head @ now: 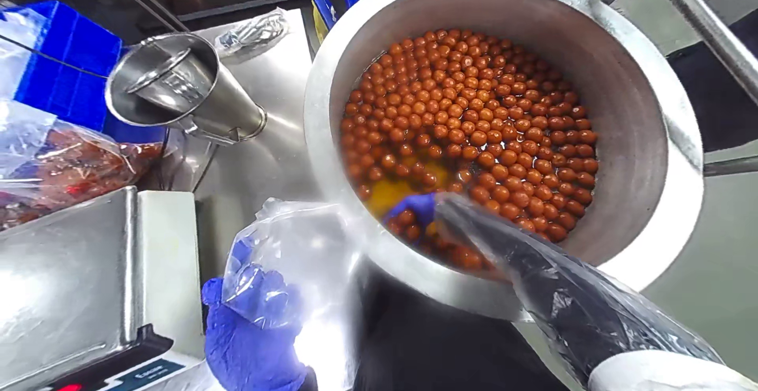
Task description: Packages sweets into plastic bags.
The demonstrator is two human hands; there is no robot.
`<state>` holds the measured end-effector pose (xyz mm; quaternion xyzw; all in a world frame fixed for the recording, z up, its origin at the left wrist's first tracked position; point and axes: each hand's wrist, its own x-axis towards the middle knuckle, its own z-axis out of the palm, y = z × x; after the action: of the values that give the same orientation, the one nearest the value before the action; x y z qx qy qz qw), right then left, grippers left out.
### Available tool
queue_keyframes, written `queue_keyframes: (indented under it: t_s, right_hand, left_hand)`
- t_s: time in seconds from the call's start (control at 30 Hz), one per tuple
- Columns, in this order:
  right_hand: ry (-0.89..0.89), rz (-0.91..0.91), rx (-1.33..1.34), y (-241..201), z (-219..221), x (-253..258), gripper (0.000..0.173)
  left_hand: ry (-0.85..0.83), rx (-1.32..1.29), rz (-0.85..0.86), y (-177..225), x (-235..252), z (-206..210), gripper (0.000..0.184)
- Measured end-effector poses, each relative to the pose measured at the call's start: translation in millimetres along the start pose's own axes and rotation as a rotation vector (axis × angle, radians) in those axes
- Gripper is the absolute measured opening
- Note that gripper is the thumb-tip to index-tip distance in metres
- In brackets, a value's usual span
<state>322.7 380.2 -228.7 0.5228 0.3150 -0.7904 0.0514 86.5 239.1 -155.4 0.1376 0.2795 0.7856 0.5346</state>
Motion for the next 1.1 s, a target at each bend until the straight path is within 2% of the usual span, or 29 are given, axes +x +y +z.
queue_keyframes:
  t_s: [0.03,0.1,0.17,0.23,0.3,0.33,0.4,0.5,0.53,0.6,0.63,0.67,0.7,0.73,0.8,0.83,0.87,0.9,0.93,0.97,1.0,1.1]
  right_hand:
    - [-0.032,-0.067,0.024,-1.4,-3.7,-0.6,0.018]
    - [0.022,-0.155,0.145,-3.3,-8.1,6.7,0.027]
    - [0.056,-0.218,0.271,0.7,-23.7,37.4,0.024]
    - [-0.074,-0.275,0.313,7.7,-52.4,78.3,0.027]
    - [-0.009,-0.279,0.352,-0.5,-51.4,93.1,0.022]
    - [0.031,-0.284,0.346,-5.7,-47.0,98.8,0.018]
    - [-0.01,-0.315,0.306,-8.0,-49.7,121.1,0.016]
    - [-0.039,-0.375,0.258,-12.5,-45.7,133.5,0.022]
    - [-0.074,-0.406,0.268,-13.2,-45.6,134.6,0.029]
    - [-0.14,-0.444,0.283,-16.7,-45.8,131.4,0.035]
    - [-0.1,-0.411,0.33,-24.5,-37.0,115.1,0.026]
    - [0.085,-0.307,0.387,-41.5,-14.4,84.6,0.013]
    - [0.14,-0.239,0.423,-53.5,-3.3,61.3,0.012]
    - [0.119,-0.204,0.462,-58.6,-0.8,47.8,0.016]
    - [0.09,-0.19,0.512,-55.5,-1.7,46.6,0.021]
    - [0.047,-0.198,0.52,-48.9,-7.4,56.7,0.024]
    - [-0.076,-0.22,0.505,-37.6,-20.5,74.0,0.028]
    - [-0.32,-0.268,0.471,-23.9,-41.9,97.3,0.034]
    - [-0.365,-0.26,0.432,-23.5,-44.6,99.2,0.038]
    - [-0.145,-0.172,0.409,-38.0,-24.0,74.8,0.037]
    - [-0.018,-0.121,0.343,-48.7,-10.4,56.0,0.035]
    - [-0.016,-0.108,0.237,-51.7,-6.3,32.2,0.028]
  left_hand:
    - [-0.009,0.026,-0.002,0.9,0.2,-0.8,0.036]
    - [-0.047,0.032,-0.011,2.1,1.2,-4.0,0.036]
    - [-0.057,-0.007,-0.063,4.6,2.2,-3.1,0.033]
    - [-0.068,-0.041,-0.114,6.4,3.1,-4.8,0.032]
    - [-0.106,-0.064,-0.139,7.4,5.1,-11.1,0.034]
    - [-0.12,-0.057,-0.137,7.3,6.2,-13.5,0.034]
    - [-0.144,-0.034,-0.127,7.4,7.1,-19.0,0.035]
    - [-0.111,-0.022,-0.128,8.2,6.6,-15.2,0.035]
    - [-0.098,-0.027,-0.134,8.8,6.6,-15.8,0.035]
    - [-0.088,-0.065,-0.147,9.6,7.5,-17.6,0.035]
    - [-0.084,-0.07,-0.145,9.3,8.1,-17.5,0.035]
    - [-0.087,-0.073,-0.145,8.6,8.6,-16.9,0.035]
    - [-0.084,-0.079,-0.148,7.6,9.3,-15.4,0.034]
    - [-0.083,-0.081,-0.151,6.6,10.0,-13.3,0.034]
    - [-0.074,-0.062,-0.144,5.0,11.2,-9.4,0.034]
    - [-0.055,-0.049,-0.133,4.0,11.2,-6.7,0.034]
    - [-0.036,-0.043,-0.128,3.1,10.9,-3.2,0.033]
    - [-0.02,-0.038,-0.127,2.6,11.0,-1.2,0.033]
    - [-0.002,-0.038,-0.12,2.6,11.0,-2.1,0.034]
    - [-0.004,-0.046,-0.117,3.0,11.0,-4.6,0.036]
    - [-0.019,-0.056,-0.116,3.0,11.3,-6.9,0.036]
    - [-0.049,-0.053,-0.102,1.2,10.5,-6.7,0.037]
